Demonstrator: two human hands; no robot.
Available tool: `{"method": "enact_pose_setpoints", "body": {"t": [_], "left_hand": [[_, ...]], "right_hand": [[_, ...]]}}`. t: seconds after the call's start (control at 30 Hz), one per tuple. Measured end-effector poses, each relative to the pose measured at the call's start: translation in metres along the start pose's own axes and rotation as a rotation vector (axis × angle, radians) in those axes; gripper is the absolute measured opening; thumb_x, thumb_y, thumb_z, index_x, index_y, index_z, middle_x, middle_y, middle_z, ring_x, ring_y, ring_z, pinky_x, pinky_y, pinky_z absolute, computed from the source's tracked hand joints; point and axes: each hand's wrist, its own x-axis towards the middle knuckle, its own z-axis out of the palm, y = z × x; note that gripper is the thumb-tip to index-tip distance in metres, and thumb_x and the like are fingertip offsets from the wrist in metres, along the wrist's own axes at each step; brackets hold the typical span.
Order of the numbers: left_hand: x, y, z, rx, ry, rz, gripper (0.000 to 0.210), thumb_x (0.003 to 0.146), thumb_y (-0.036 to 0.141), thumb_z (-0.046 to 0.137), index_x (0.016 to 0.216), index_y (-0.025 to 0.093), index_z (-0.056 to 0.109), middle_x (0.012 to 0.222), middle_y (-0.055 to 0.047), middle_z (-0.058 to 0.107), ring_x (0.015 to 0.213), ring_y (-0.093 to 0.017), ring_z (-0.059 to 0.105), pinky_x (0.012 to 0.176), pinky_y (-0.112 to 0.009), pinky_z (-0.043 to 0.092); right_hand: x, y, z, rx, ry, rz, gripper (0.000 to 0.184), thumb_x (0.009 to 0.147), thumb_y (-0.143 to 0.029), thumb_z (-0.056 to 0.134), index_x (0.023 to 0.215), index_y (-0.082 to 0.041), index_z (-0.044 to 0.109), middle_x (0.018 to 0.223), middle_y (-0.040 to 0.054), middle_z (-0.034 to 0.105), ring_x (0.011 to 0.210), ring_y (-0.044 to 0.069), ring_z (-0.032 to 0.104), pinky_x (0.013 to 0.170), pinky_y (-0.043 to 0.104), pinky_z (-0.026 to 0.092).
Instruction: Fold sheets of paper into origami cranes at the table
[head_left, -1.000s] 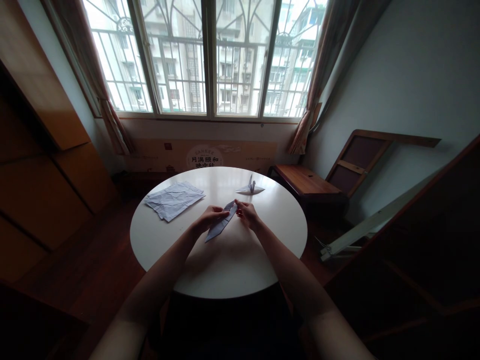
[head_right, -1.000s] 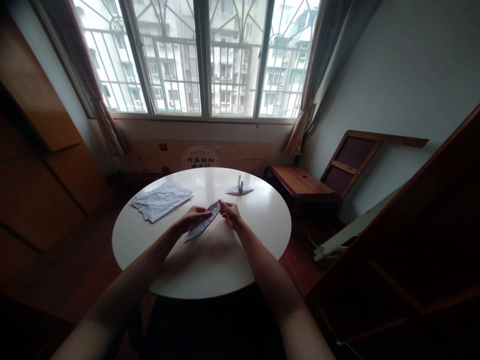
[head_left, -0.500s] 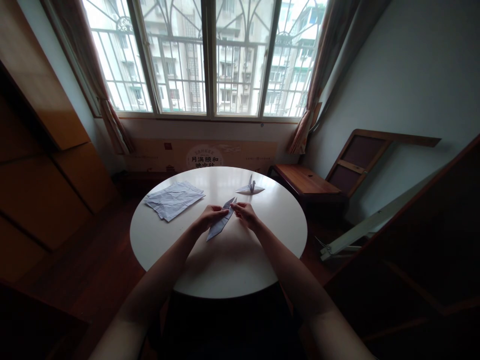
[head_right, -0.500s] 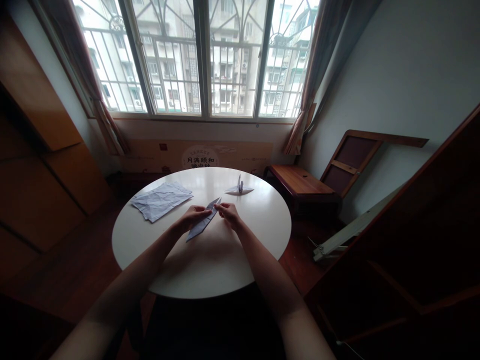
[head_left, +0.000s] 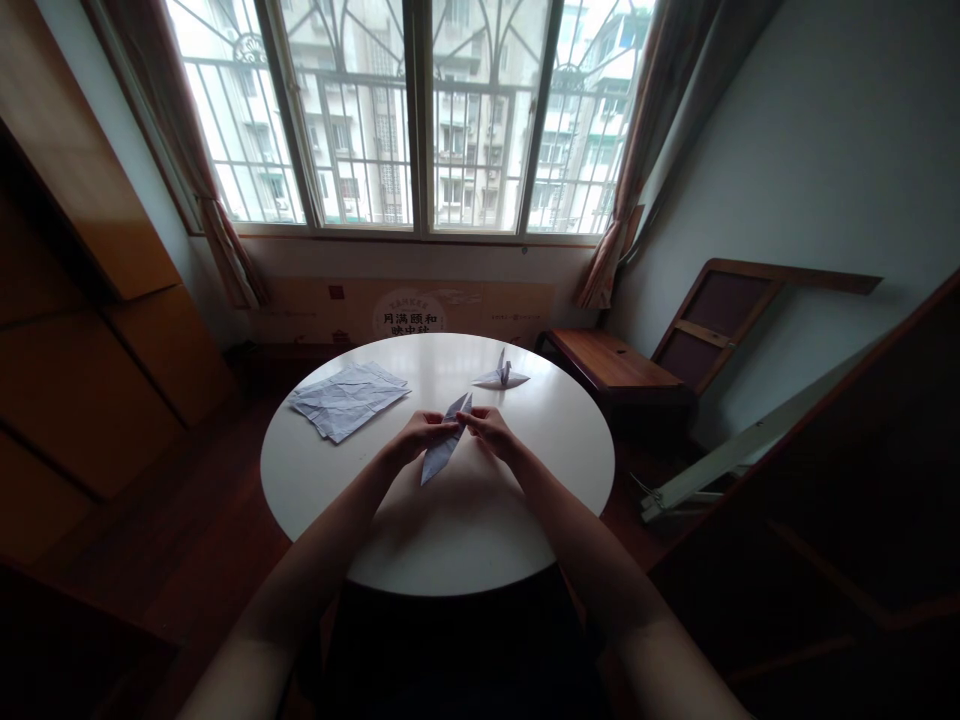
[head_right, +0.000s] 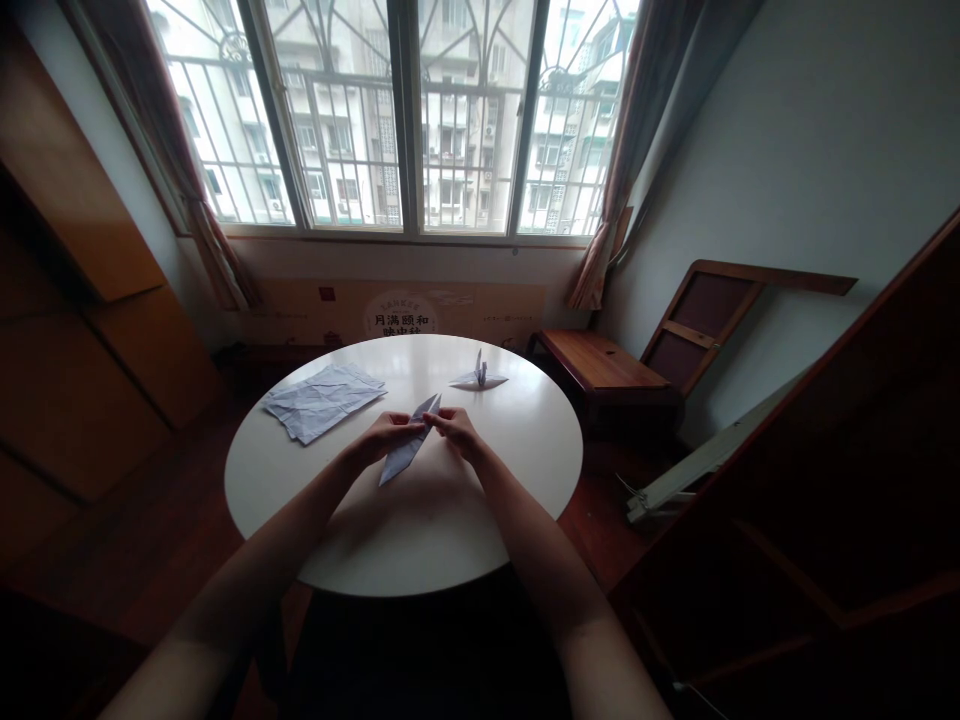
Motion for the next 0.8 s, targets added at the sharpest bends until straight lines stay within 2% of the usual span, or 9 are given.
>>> {"method": "enact_pose_setpoints", "body": {"t": [0.2, 0.5, 0.7, 0.8], "left_hand": [[-0.001, 0.002, 0.001, -0.015, 0.006, 0.021, 0.044, 0.054, 0.041, 0.087, 0.077, 0.006, 0.073, 0.059, -0.004, 0.064, 0.048, -0.009, 0.051, 0.045, -0.021, 0.030], [-0.001, 0.003, 0.002, -0.036, -0.012, 0.019, 0.047, 0.052, 0.041, 0.089, 0.079, 0.006, 0.073, 0.059, -0.004, 0.063, 0.048, -0.008, 0.049, 0.046, -0.021, 0.029], [0.000, 0.001, 0.003, -0.011, 0.018, 0.037, 0.048, 0.053, 0.045, 0.087, 0.077, 0.007, 0.072, 0.058, -0.003, 0.061, 0.048, -0.008, 0.048, 0.045, -0.021, 0.028], [0.001, 0.000, 0.003, -0.021, 0.043, 0.073, 0.049, 0.053, 0.047, 0.086, 0.076, 0.006, 0.072, 0.064, -0.006, 0.065, 0.052, -0.010, 0.052, 0.047, -0.021, 0.031]], "right_hand": [[-0.007, -0.006, 0.002, -0.047, -0.027, 0.064, 0.048, 0.061, -0.060, 0.074, 0.058, -0.016, 0.057, 0.049, -0.0035, 0.045, 0.048, 0.008, 0.034, 0.048, 0.025, 0.023], [-0.001, 0.002, 0.001, 0.017, -0.076, -0.002, 0.048, 0.061, -0.060, 0.075, 0.059, -0.015, 0.057, 0.054, -0.0038, 0.043, 0.050, 0.007, 0.030, 0.050, 0.025, 0.022], [-0.001, 0.003, 0.003, 0.026, 0.008, -0.004, 0.050, 0.061, -0.061, 0.074, 0.053, -0.018, 0.050, 0.050, -0.0041, 0.041, 0.049, 0.008, 0.032, 0.049, 0.026, 0.022], [-0.004, 0.001, 0.004, 0.002, -0.053, 0.026, 0.050, 0.065, -0.064, 0.070, 0.058, -0.017, 0.055, 0.052, -0.0026, 0.045, 0.050, 0.009, 0.035, 0.049, 0.025, 0.024]]}}
